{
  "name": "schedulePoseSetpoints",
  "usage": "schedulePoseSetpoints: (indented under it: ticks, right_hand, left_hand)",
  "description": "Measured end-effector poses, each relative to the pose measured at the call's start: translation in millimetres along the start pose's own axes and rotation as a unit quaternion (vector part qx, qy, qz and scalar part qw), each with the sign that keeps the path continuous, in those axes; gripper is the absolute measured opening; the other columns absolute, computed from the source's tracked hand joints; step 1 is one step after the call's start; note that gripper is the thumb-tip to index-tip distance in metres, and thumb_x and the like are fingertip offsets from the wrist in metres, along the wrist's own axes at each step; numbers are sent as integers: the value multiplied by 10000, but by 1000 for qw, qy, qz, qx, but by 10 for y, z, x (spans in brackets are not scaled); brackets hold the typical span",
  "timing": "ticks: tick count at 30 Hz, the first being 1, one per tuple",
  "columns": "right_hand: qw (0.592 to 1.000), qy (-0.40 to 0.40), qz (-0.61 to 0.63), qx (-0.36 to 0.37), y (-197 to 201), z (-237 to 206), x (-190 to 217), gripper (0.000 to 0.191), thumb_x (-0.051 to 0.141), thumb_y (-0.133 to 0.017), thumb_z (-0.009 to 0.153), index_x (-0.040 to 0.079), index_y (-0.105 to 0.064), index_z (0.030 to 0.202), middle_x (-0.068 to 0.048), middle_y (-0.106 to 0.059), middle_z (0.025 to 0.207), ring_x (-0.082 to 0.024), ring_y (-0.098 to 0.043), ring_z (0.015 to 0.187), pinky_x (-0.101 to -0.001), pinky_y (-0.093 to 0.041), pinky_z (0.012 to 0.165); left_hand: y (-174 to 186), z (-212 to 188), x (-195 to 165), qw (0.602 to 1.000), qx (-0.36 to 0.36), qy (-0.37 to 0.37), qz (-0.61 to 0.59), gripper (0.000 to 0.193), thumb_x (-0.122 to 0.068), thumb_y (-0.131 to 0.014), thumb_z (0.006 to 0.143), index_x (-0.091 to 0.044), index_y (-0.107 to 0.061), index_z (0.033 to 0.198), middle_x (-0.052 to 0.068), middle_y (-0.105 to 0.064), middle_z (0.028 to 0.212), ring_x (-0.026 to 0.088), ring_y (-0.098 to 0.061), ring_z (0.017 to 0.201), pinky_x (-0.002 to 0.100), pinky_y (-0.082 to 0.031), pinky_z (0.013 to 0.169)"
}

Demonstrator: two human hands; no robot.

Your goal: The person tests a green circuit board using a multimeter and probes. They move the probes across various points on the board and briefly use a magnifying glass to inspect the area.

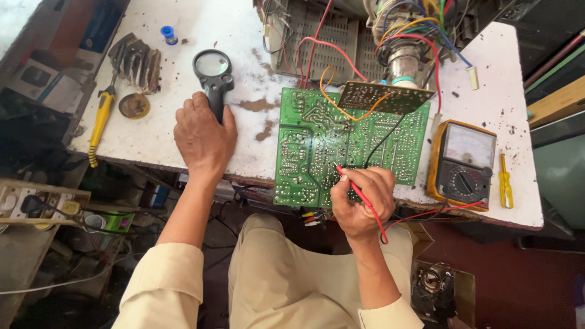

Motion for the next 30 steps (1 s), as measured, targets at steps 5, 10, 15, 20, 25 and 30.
schedulePoseSetpoints:
  ticks: [5,10,15,20,25,30]
  right_hand:
    - [1000,-6,-3,5,-3,-24,-34,169,-44,-726,817,41,-721,963,-73,-721,922,-274,-654,900,-369,-546,848]
    - [1000,-3,-7,4,5,-20,-36,167,-39,-732,817,39,-721,965,-76,-719,923,-277,-654,899,-373,-547,854]
    - [1000,-10,5,4,11,-5,-30,163,-43,-734,832,37,-720,973,-75,-728,934,-269,-658,898,-367,-549,851]
    - [1000,-7,-4,12,-5,36,-24,189,-54,-743,845,23,-733,1017,-91,-733,957,-279,-656,915,-374,-544,854]
    - [1000,-8,-8,12,-32,57,-20,194,-55,-759,846,24,-736,1022,-94,-734,965,-281,-655,927,-375,-545,860]
    - [1000,-13,-7,17,-28,65,-31,219,-57,-757,828,30,-740,1029,-91,-733,965,-279,-653,926,-375,-545,865]
  left_hand:
    - [9,0,-12,1000,8,2,-3,433,-310,-736,930,35,-593,1150,181,-633,1007,367,-612,943,473,-505,773]
    - [7,6,-18,1000,7,0,-4,434,-311,-736,931,37,-596,1150,180,-635,1008,363,-614,941,469,-508,770]
    - [2,7,-15,1000,13,2,-4,432,-309,-736,931,38,-598,1150,175,-635,1000,354,-616,933,461,-513,769]
    - [-43,13,-3,999,38,11,-6,447,-306,-728,939,54,-596,1170,175,-636,991,336,-618,913,448,-519,755]
    - [-18,24,1,999,30,11,-4,443,-308,-732,936,49,-598,1162,175,-637,991,339,-619,917,450,-519,756]
    - [-7,19,-6,1000,23,8,-5,445,-307,-735,929,48,-598,1160,175,-639,996,343,-620,922,452,-518,757]
Point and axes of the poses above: each hand's wrist, its own z-axis towards the middle knuckle, its own y-axis out of the back of the hand, x = y × z, the point moved 10 cm from there along z, towards the middle knuckle
